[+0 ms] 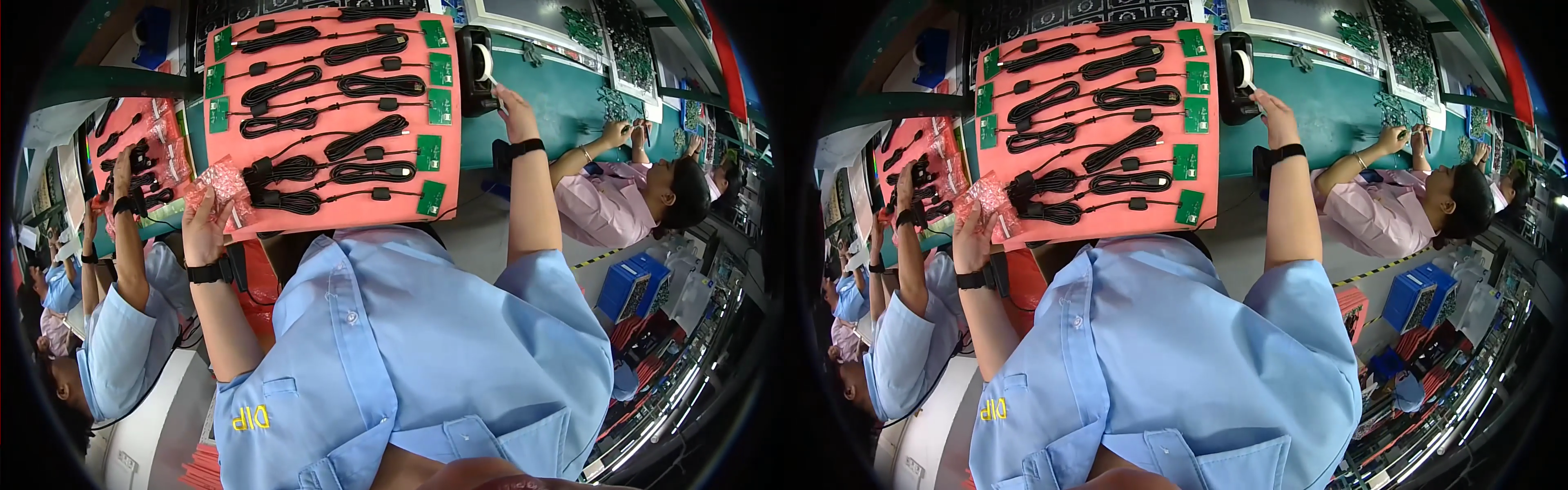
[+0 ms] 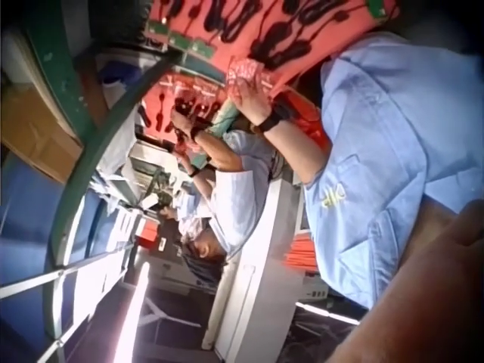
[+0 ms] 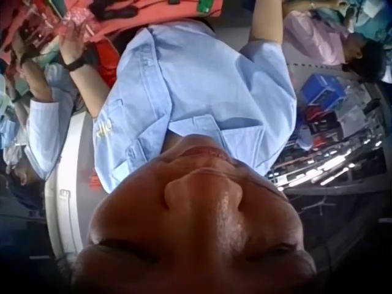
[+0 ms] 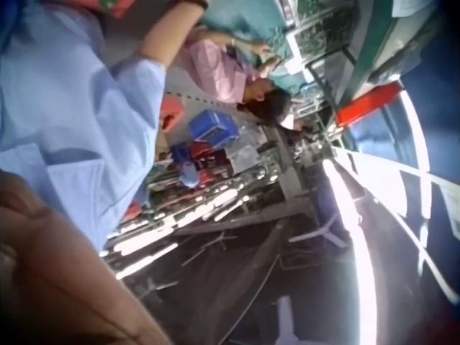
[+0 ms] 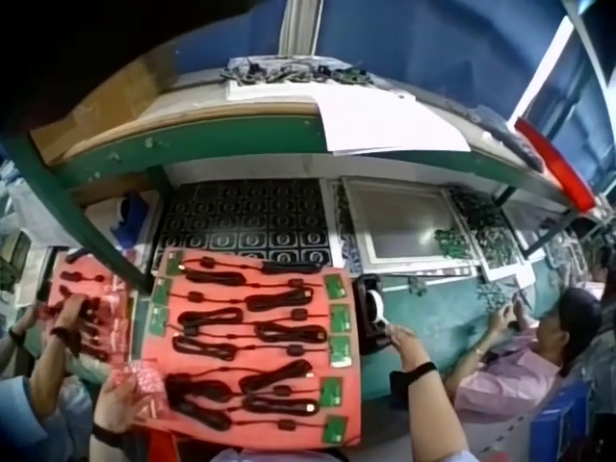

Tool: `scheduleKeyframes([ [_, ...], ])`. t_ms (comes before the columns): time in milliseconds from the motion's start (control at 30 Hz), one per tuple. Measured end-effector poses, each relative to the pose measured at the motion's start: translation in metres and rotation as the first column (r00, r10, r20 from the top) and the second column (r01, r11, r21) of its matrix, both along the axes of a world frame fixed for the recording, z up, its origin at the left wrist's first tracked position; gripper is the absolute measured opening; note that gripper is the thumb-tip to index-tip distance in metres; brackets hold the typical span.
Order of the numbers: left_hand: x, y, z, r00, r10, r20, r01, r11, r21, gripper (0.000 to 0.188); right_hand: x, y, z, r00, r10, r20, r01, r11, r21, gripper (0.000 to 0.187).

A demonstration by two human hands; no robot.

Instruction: The person retrieves a circuit board and bubble wrap from a box, wraps the board, and secures the package with tape. They repeat this process multiple times, placing some wrapped boards onto a pink foam board.

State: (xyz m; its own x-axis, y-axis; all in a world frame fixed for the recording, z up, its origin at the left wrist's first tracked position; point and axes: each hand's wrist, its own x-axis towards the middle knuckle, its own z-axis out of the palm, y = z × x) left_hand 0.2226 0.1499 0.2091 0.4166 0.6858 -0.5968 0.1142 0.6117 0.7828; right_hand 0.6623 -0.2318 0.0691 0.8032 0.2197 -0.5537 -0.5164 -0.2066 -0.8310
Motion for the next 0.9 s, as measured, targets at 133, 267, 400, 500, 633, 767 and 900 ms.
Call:
scheduleKeyframes([
  [133,-0.01,-0.005,-0.004,0.995,0.097,0.006,-0.097,0.995,-0.008,0.015,-0.044,-0.021,-0.015,0.992,0.028,0.12,-0.024,0.999,-0.03,0.023],
  [267,-0.006,-0.017,0.009,0.992,0.124,-0.009,-0.124,0.992,-0.036,0.019,-0.048,-0.02,-0.05,0.737,0.384,0.556,-0.139,0.892,-0.431,0.015],
  [400,-0.018,-0.034,0.018,0.995,0.093,0.022,-0.092,0.994,-0.058,0.025,-0.06,-0.037,-0.041,0.552,0.517,0.654,-0.101,0.82,-0.563,0.015],
  [500,0.004,-0.058,0.001,0.991,0.076,0.115,-0.077,0.997,0.009,0.026,-0.073,-0.009,0.043,0.554,0.343,0.759,-0.164,0.938,-0.304,0.015],
  [633,0.035,-0.089,0.013,0.988,0.051,0.143,-0.055,0.998,0.026,0.026,-0.17,0.077,0.157,0.772,0.495,0.4,-0.574,0.812,0.103,0.02],
  [767,0.044,-0.106,0.013,0.978,0.027,0.208,-0.044,0.996,0.078,0.026,-0.245,0.166,0.169,0.683,0.695,0.225,-0.712,0.563,0.42,0.051],
  [900,0.045,-0.113,0.016,0.972,0.054,0.228,-0.07,0.995,0.064,0.029,-0.263,0.207,0.142,0.544,0.803,0.244,-0.839,0.528,0.132,0.067],
])
